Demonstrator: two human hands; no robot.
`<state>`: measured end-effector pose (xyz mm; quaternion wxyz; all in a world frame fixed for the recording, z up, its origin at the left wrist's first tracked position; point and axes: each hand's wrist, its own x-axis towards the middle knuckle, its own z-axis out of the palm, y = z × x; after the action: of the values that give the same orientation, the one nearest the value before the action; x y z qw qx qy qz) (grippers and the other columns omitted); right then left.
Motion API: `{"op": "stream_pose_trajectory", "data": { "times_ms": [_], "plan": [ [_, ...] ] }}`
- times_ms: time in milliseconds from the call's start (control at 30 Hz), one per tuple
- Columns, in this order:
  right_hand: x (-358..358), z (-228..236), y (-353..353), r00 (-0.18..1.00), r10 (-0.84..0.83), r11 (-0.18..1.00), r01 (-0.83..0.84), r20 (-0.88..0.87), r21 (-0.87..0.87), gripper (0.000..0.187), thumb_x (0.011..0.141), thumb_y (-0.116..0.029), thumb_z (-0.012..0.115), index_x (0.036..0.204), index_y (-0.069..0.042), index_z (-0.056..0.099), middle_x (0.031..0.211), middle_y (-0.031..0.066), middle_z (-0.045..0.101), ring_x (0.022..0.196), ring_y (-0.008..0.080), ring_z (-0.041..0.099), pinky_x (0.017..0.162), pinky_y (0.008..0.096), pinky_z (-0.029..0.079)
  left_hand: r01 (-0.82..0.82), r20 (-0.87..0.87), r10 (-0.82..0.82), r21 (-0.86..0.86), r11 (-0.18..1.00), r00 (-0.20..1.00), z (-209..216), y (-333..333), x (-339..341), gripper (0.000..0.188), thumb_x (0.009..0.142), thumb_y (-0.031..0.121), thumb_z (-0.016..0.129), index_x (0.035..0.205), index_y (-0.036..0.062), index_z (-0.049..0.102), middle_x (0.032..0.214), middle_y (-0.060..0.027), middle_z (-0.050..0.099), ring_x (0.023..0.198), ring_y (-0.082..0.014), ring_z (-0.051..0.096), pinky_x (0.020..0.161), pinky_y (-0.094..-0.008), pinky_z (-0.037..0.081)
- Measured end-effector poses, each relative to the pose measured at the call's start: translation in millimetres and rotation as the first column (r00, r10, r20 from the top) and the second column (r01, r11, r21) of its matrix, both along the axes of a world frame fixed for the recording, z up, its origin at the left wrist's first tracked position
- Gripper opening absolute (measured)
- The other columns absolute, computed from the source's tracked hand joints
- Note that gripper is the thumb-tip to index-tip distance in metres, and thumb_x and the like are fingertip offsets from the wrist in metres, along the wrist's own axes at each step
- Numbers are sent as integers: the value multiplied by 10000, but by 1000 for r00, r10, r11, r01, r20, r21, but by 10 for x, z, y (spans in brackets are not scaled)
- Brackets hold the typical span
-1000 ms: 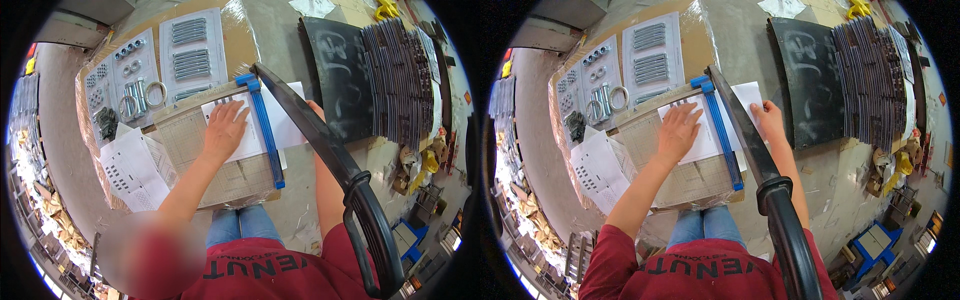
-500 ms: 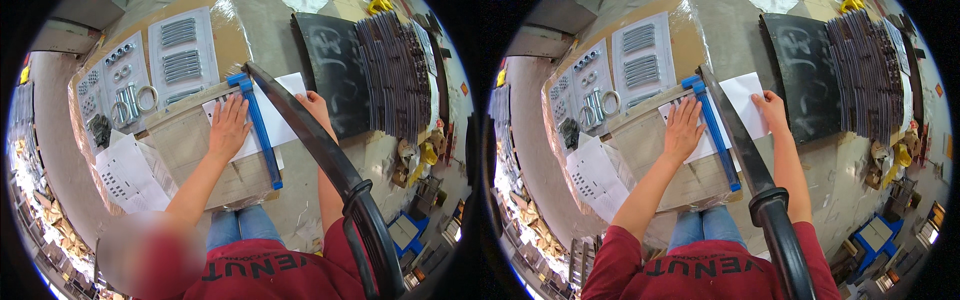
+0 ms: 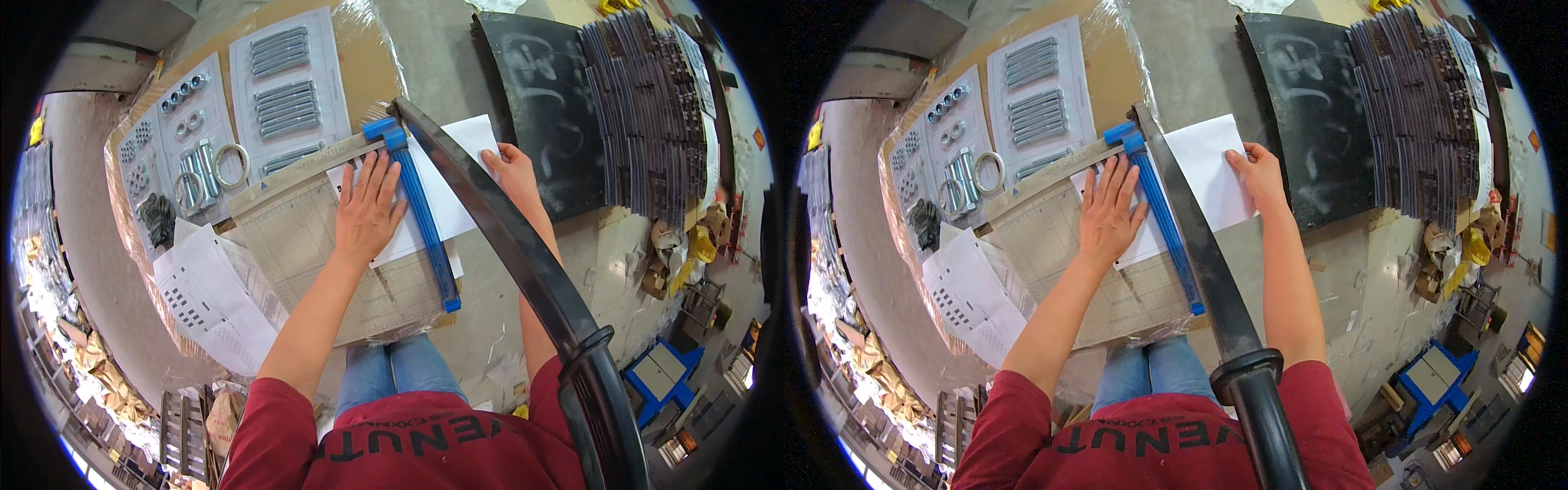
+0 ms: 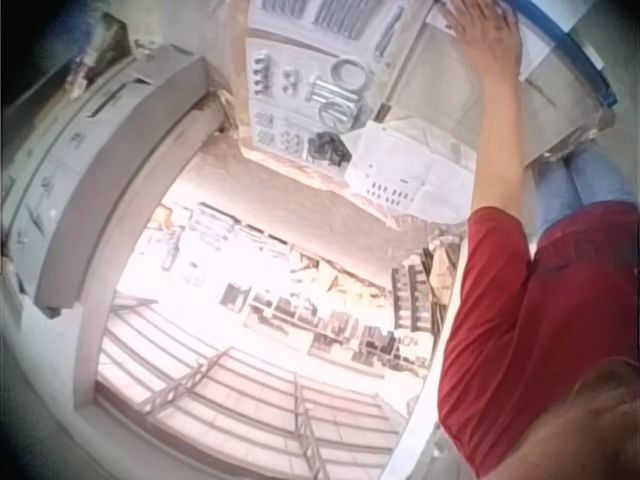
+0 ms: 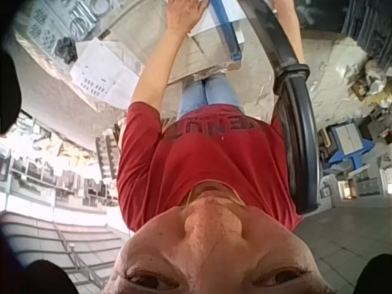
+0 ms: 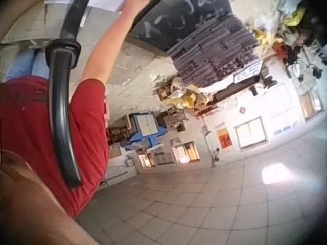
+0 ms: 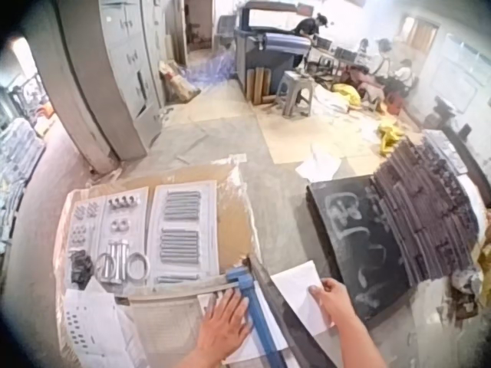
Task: The person uses a manual paper cutter to trim sheets of paper on a workbench. They repeatedly align the paper against the cutter's guide, press down the lever to slice the edges, and then stack the trimmed sheets. The person occasionally picks up and inspects the cut pieces before continuing the process.
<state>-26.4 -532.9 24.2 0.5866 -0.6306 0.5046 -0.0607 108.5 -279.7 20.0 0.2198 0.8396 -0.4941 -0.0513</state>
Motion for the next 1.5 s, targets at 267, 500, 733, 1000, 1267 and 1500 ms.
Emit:
{"op": "stream_pose_trajectory", "data": {
  "times_ms": [267, 500, 733, 1000, 1267, 1500],
  "plan": [
    [-42, -191, -78, 1000, -5, 1000, 5, 28, 23, 475, 830, -216, 786, 1182, 48, 608, 951, 94, 708, 817, 132, 630, 732, 278, 481, 0, 16, 0, -27, 1000, 1000, -19, -15, 1, 707, 869, 295, 660, 1491, 177, 344, 1535, -103, 380, 1441, -263, 320, 1170, -525, 219],
    [24, -102, -32, 999, 14, 1000, -14, -44, -13, 485, 834, -221, 778, 1196, 49, 601, 948, 99, 704, 814, 136, 629, 728, 278, 478, -1, 43, 1, 2, 1000, 999, 4, -11, 6, 627, 868, 285, 660, 1454, 282, 437, 1529, -96, 392, 1434, -264, 331, 1161, -535, 236],
    [-13, -125, -40, 1000, 4, 1000, -4, -2, 10, 504, 831, -235, 781, 1207, 48, 600, 950, 103, 698, 825, 144, 627, 737, 287, 478, 9, 50, -8, -7, 1000, 999, -5, -25, 6, 626, 872, 285, 656, 1458, 279, 435, 1523, -98, 399, 1432, -267, 334, 1162, -538, 233],
    [-31, -168, -37, 999, 0, 1000, -1, -38, -16, 513, 830, -250, 780, 1218, 38, 607, 982, 103, 696, 864, 160, 627, 774, 300, 481, 20, 49, -21, 9, 1000, 999, -4, -17, 14, 629, 880, 292, 649, 1465, 278, 418, 1527, -98, 390, 1436, -263, 324, 1166, -536, 226],
    [-44, 13, -81, 993, 24, 974, -50, -119, -221, 448, 877, -261, 734, 1225, -6, 613, 1021, 80, 694, 912, 153, 632, 813, 288, 488, 32, 58, -36, 61, 998, 998, 10, -47, -1, 603, 905, 309, 619, 1468, 269, 408, 1542, -90, 359, 1449, -255, 293, 1170, -534, 216],
    [142, 2292, 482, 907, 167, 986, -163, 387, -42, 395, 1044, -299, 445, 1242, 11, 589, 985, 59, 559, 653, 49, 502, 516, 188, 403, 13, 68, -18, 80, 997, 998, -35, 6, -4, 594, 908, 323, 616, 1463, 256, 417, 1547, -90, 347, 1458, -249, 272, 1176, -533, 193]
  ]
}}
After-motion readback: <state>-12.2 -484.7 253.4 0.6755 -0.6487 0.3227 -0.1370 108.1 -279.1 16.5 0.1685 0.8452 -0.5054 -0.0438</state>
